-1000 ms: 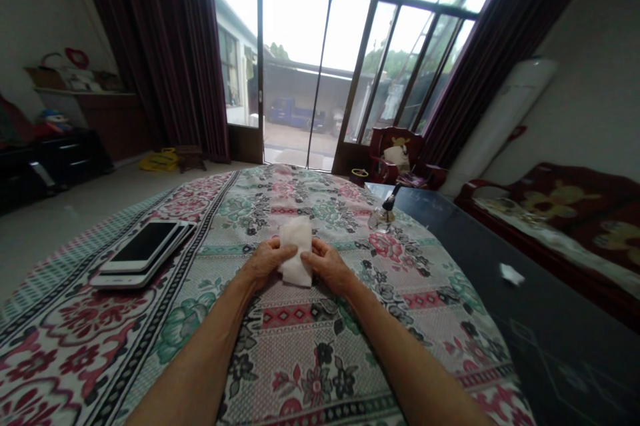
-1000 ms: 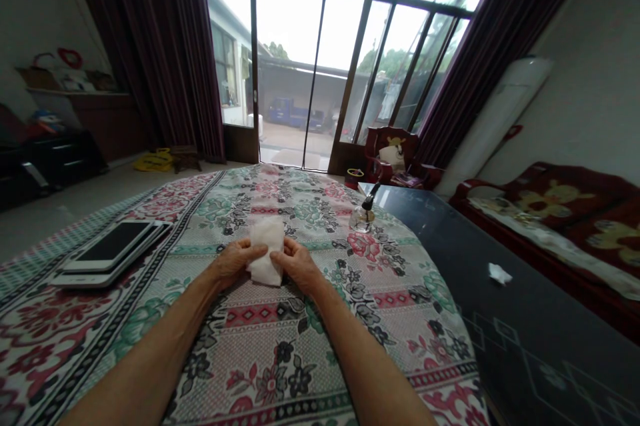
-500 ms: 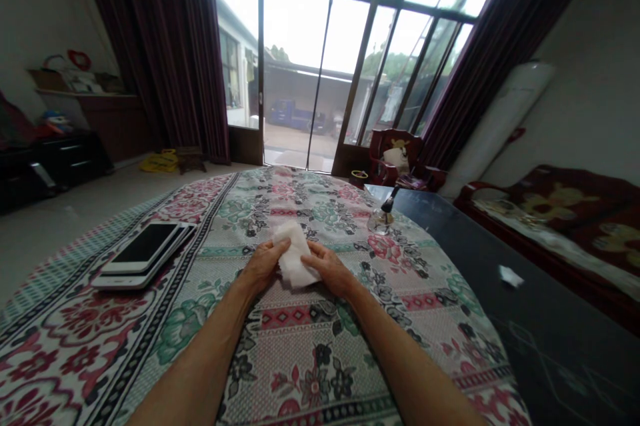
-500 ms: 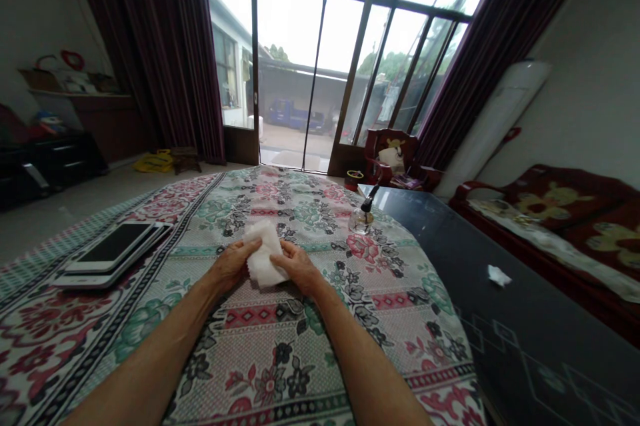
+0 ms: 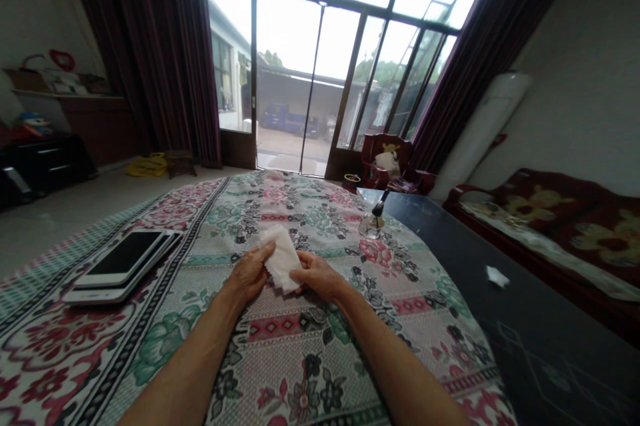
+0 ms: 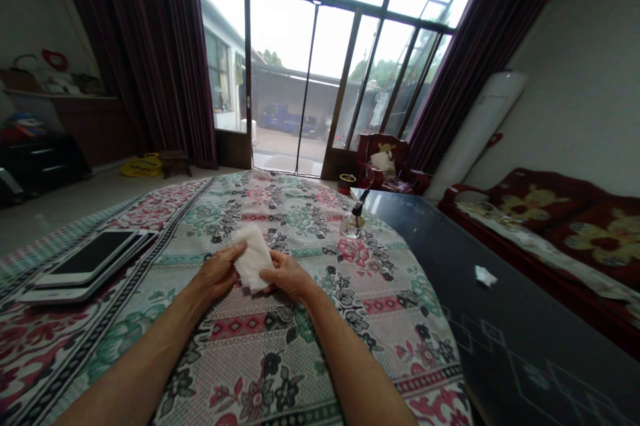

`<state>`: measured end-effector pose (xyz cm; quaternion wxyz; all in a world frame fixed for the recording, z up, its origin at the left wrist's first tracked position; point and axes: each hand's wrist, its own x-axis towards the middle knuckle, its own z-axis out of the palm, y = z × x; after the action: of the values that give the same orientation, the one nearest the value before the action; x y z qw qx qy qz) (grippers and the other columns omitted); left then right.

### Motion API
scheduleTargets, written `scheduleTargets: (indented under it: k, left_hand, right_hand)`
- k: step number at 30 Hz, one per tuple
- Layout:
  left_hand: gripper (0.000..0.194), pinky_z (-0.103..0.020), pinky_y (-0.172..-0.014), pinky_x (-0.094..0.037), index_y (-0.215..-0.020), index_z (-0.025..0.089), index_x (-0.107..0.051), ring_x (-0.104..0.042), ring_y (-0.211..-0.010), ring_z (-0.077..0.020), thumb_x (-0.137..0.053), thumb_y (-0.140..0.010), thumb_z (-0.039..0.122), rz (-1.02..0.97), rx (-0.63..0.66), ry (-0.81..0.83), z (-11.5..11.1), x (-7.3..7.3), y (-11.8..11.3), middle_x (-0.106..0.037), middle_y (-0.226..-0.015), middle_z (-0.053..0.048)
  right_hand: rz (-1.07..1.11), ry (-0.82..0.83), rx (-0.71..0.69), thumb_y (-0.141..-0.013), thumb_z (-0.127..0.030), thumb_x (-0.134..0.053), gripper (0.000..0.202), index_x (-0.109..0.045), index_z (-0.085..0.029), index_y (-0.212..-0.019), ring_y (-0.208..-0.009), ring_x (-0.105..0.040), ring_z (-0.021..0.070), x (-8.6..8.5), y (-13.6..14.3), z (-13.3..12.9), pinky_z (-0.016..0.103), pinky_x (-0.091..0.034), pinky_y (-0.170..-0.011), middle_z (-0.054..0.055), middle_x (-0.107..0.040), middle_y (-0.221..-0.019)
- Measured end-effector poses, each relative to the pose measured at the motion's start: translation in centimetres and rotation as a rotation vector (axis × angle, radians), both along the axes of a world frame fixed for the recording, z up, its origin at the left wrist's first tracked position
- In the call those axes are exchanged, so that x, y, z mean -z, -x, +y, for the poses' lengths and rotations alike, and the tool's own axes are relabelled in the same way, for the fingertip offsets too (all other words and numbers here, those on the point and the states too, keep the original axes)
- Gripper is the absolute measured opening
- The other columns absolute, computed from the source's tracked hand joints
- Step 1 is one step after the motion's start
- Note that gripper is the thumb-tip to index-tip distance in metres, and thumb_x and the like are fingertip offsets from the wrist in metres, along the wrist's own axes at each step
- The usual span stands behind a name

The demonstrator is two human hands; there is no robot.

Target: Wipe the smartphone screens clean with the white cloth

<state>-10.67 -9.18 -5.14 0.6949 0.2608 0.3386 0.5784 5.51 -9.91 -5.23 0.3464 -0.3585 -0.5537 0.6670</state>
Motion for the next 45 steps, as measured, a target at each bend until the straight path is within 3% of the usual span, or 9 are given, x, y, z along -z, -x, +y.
scheduleTargets:
  k: [6, 10, 14, 19, 25, 32, 35, 39, 45]
  left_hand:
    - [0.023, -0.037, -0.077, -0.059, -0.11, 0.009, -0.06, -0.071, -0.084, -0.0241, -0.047, -0.091, 0.014, -0.194, -0.037, 0.15, 0.1, -1.0, -0.1, -0.072, -0.091, -0.014]
    - [0.029, -0.04, -0.082, -0.058, -0.118, 0.009, -0.058, -0.071, -0.086, -0.0241, -0.045, -0.092, 0.01, -0.259, -0.092, 0.143, 0.3, -0.7, 0.1, -0.072, -0.095, -0.015]
    - [0.032, -0.038, -0.082, -0.058, -0.121, 0.01, -0.057, -0.071, -0.086, -0.0232, -0.045, -0.091, 0.008, -0.28, -0.093, 0.151, 0.4, -0.3, 0.0, -0.072, -0.096, -0.014]
    - [0.032, -0.036, -0.077, -0.059, -0.121, 0.01, -0.057, -0.072, -0.076, -0.0213, -0.045, -0.091, 0.007, -0.247, -0.1, 0.145, 0.2, -0.5, -0.3, -0.073, -0.088, -0.012]
    - [0.029, -0.038, -0.076, -0.06, -0.117, 0.007, -0.058, -0.072, -0.075, -0.0225, -0.044, -0.091, 0.007, -0.202, -0.087, 0.144, 0.2, -0.5, -0.3, -0.072, -0.083, -0.012]
    - [0.026, -0.038, -0.076, -0.06, -0.114, 0.006, -0.058, -0.072, -0.074, -0.0234, -0.046, -0.091, 0.008, -0.225, -0.065, 0.135, 0.3, -0.5, -0.4, -0.072, -0.081, -0.013]
    - [0.026, -0.036, -0.073, -0.06, -0.115, 0.006, -0.057, -0.072, -0.072, -0.023, -0.046, -0.091, 0.009, -0.244, -0.062, 0.145, 0.3, -0.5, -0.5, -0.072, -0.081, -0.013]
    - [0.027, -0.036, -0.075, -0.06, -0.115, 0.007, -0.057, -0.072, -0.075, -0.0232, -0.048, -0.09, 0.009, -0.287, -0.083, 0.147, 0.6, -0.4, 0.0, -0.073, -0.082, -0.012]
    - [0.029, -0.039, -0.082, -0.058, -0.119, 0.01, -0.057, -0.072, -0.083, -0.0238, -0.048, -0.092, 0.012, -0.313, -0.162, 0.124, 1.3, -0.5, 1.4, -0.073, -0.088, -0.012]
  right_hand:
    - [0.0, -0.016, 0.141, -0.065, -0.029, -0.071, 0.044, -0.061, -0.015, -0.106, -0.063, -0.06, 0.0127, 0.0, -0.2, 0.5, 0.023, -0.05, -0.05, 0.005, -0.066, -0.088]
    - [-0.062, -0.307, 0.694, -0.072, -0.036, -0.061, 0.034, -0.061, -0.017, -0.1, -0.073, -0.062, 0.0163, -1.7, -2.7, 3.1, 0.025, -0.05, -0.056, 0.003, -0.064, -0.083]
    - [-0.212, -0.648, 1.228, -0.074, -0.033, -0.051, 0.032, -0.059, -0.015, -0.099, -0.091, -0.059, 0.0187, -3.5, -7.8, 6.3, 0.032, -0.047, -0.085, 0.007, -0.063, -0.096]
    - [-0.563, -0.466, 1.527, -0.072, -0.033, -0.049, 0.05, -0.051, -0.008, -0.115, -0.109, -0.052, 0.027, -3.2, -13.4, 8.6, 0.036, -0.04, -0.095, 0.018, -0.055, -0.117]
    - [-0.681, -0.474, 1.424, -0.061, -0.034, -0.061, 0.064, -0.053, -0.006, -0.117, -0.116, -0.049, 0.0322, -3.5, -16.4, 11.7, 0.036, -0.037, -0.097, 0.022, -0.054, -0.121]
    - [-0.683, -0.519, 1.198, -0.067, -0.035, -0.056, 0.036, -0.064, -0.017, -0.097, -0.086, -0.061, 0.0242, -4.2, -17.0, 13.0, 0.031, -0.044, -0.077, 0.006, -0.069, -0.086]
    - [-0.717, -0.61, 1.115, -0.067, -0.037, -0.057, 0.035, -0.066, -0.018, -0.096, -0.081, -0.061, 0.0237, -4.5, -15.3, 11.6, 0.031, -0.043, -0.074, 0.006, -0.068, -0.085]
    - [-0.638, -0.738, 0.797, -0.074, -0.045, -0.054, 0.037, -0.065, -0.016, -0.095, -0.073, -0.059, 0.0204, -5.4, -11.2, 7.9, 0.029, -0.043, -0.068, 0.006, -0.067, -0.081]
    - [-0.449, -0.601, 0.43, -0.08, -0.048, -0.054, 0.032, -0.059, -0.016, -0.082, -0.059, -0.048, 0.0128, -5.7, -4.9, 1.5, 0.024, -0.036, -0.054, -0.001, -0.054, -0.065]
